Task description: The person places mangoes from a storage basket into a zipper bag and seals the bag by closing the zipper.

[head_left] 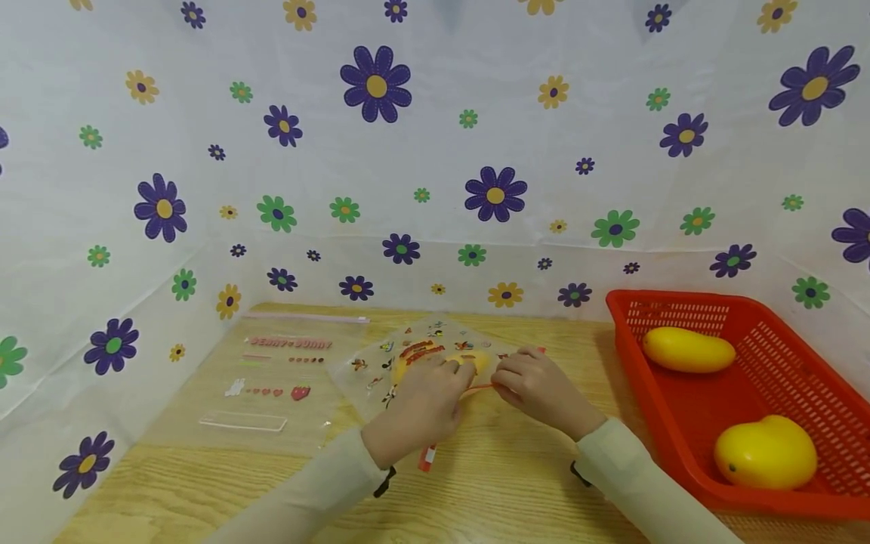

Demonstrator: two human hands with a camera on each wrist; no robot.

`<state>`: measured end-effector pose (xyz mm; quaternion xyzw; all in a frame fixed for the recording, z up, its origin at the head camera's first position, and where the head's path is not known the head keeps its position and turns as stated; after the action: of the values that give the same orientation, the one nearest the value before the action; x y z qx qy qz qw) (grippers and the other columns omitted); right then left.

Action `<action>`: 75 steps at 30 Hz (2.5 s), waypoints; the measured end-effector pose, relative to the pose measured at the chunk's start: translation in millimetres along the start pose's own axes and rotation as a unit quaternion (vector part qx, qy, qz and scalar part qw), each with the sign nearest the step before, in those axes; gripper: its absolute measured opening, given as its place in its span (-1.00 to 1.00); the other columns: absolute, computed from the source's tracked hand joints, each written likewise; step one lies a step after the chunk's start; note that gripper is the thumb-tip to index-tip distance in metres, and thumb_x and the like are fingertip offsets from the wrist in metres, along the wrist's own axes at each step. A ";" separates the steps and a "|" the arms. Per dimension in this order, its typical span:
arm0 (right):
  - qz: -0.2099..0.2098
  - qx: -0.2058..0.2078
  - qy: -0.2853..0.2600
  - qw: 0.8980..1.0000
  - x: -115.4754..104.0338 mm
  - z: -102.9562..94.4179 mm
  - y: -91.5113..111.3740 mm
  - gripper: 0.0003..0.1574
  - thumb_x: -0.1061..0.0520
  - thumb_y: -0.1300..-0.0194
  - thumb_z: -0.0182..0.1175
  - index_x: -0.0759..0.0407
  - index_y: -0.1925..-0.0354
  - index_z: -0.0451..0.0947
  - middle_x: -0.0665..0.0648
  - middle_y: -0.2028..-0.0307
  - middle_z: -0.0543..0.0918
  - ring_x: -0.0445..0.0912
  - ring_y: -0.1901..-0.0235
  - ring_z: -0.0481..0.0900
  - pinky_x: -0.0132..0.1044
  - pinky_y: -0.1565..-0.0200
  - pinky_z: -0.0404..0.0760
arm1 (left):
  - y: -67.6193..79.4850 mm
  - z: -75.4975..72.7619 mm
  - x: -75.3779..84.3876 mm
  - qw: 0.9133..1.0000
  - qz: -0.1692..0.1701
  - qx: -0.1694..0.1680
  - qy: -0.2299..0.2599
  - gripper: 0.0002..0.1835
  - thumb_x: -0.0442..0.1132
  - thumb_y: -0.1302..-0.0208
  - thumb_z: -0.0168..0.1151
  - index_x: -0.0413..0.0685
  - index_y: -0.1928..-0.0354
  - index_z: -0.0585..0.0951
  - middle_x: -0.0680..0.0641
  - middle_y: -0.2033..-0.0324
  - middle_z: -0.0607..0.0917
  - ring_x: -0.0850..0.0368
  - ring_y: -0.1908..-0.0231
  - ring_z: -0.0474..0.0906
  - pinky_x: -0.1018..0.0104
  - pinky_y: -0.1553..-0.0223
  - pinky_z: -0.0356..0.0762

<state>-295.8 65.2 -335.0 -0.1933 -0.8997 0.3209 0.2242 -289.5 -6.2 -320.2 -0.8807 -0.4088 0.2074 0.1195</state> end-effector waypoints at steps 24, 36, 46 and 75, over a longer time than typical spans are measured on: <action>0.044 -0.044 -0.008 0.998 18.1 -6.6 0.4 -0.76 0.14 0.18 0.51 0.10 0.43 0.69 0.01 0.40 0.71 -0.12 0.34 0.63 -0.25 0.14 0.57 | -2.9 -7.4 -12.6 0.998 -0.043 -0.002 0.042 -0.71 -0.38 -0.01 0.24 0.06 0.76 0.50 0.13 0.84 0.35 0.27 0.67 0.21 0.45 0.59 0.06; 0.067 -0.008 0.010 0.998 24.6 -14.0 -1.7 -0.74 0.18 0.23 0.52 0.10 0.51 0.61 0.00 0.47 0.69 -0.13 0.42 0.62 -0.24 0.22 0.58 | 5.6 -3.8 -11.3 0.998 -0.033 0.001 0.051 -0.93 -0.24 -0.06 0.26 0.05 0.37 0.66 0.11 0.59 0.61 0.23 0.60 0.42 0.46 0.62 0.24; 0.131 -0.036 -0.002 0.991 37.1 -12.4 4.4 -0.77 0.20 0.18 0.49 0.12 0.52 0.60 0.01 0.48 0.68 -0.14 0.46 0.56 -0.26 0.26 0.56 | 18.9 2.6 -4.8 0.997 -0.034 -0.065 0.029 -0.41 0.38 0.01 0.18 -0.01 0.27 0.49 0.11 0.60 0.46 0.20 0.60 0.38 0.43 0.67 0.14; 0.324 -0.106 -0.024 0.940 77.7 0.9 33.0 -0.82 0.21 0.06 0.44 0.14 0.47 0.60 0.08 0.45 0.68 -0.09 0.46 0.54 -0.22 0.28 0.60 | 31.1 10.5 51.9 0.990 0.112 -0.082 0.007 -0.26 0.24 0.15 0.41 0.02 0.00 0.34 0.08 0.15 0.47 0.20 0.21 0.44 0.38 0.26 0.41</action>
<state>-353.6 126.7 -335.8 -0.4894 -0.8221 0.2837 0.0644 -243.4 14.3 -355.2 -0.9292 -0.3223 0.1788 0.0253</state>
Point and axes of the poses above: each hand's wrist, its own y-axis away from the middle knuckle, its own z-axis out of the palm, x = y × z, the point moved 10 cm from there along -y, towards the middle knuckle
